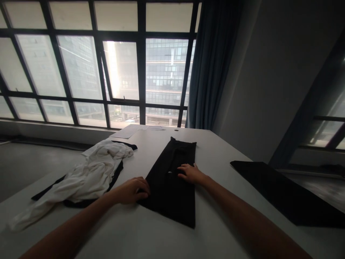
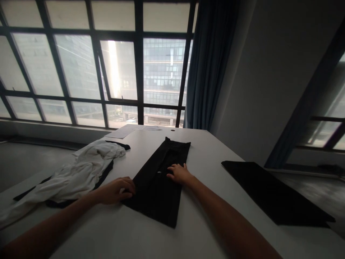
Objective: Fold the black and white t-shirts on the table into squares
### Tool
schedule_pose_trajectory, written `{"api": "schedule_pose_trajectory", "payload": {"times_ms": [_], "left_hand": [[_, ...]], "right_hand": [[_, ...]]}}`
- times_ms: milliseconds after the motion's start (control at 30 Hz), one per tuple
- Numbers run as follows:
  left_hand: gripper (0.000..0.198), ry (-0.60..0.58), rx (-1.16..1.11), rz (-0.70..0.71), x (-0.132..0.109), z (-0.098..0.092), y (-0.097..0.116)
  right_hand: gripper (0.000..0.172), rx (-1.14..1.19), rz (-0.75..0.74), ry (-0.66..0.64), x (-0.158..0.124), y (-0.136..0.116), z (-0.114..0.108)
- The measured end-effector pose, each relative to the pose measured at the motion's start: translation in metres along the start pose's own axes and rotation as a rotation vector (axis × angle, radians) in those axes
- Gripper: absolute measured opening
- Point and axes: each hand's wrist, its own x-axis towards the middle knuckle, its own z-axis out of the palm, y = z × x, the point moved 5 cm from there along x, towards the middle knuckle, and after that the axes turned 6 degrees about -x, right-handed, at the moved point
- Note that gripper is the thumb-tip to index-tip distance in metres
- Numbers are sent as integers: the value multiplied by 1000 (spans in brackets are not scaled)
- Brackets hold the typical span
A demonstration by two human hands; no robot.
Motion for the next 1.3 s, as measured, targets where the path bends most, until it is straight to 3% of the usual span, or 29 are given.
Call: {"api": "schedule_pose_trajectory", "payload": {"times_ms": [100, 167, 333, 533, 733, 900, 1033, 1200, 1300], "left_hand": [[21, -112, -143, 112, 8, 17, 30], [28, -134, -129, 139, 16, 20, 38], [44, -65, 188, 1, 37, 15, 14], [27, 9, 294, 24, 42, 21, -5], [27, -43, 232, 52, 31, 25, 0], [27, -27, 192, 92, 34, 33, 5], [26, 28, 165, 153, 43, 41, 9], [27, -4, 139, 111, 39, 31, 20], [28, 37, -76, 12, 39, 22, 16]], "right_hand": [[44, -114, 77, 75, -22, 29, -2], [40, -110, 107, 114, -39, 50, -6], [51, -6, 82, 37, -85, 77, -8], [64, 242, -33, 16, -118, 61, -18], [52, 288, -133, -134, -128, 42, -28], [33, 358, -146, 5, -129, 40, -39], [32, 430, -141, 92, -130, 42, -46], [27, 516, -178, -94, -136, 45, -43], [29, 701, -226, -142, -132, 43, -39]]}}
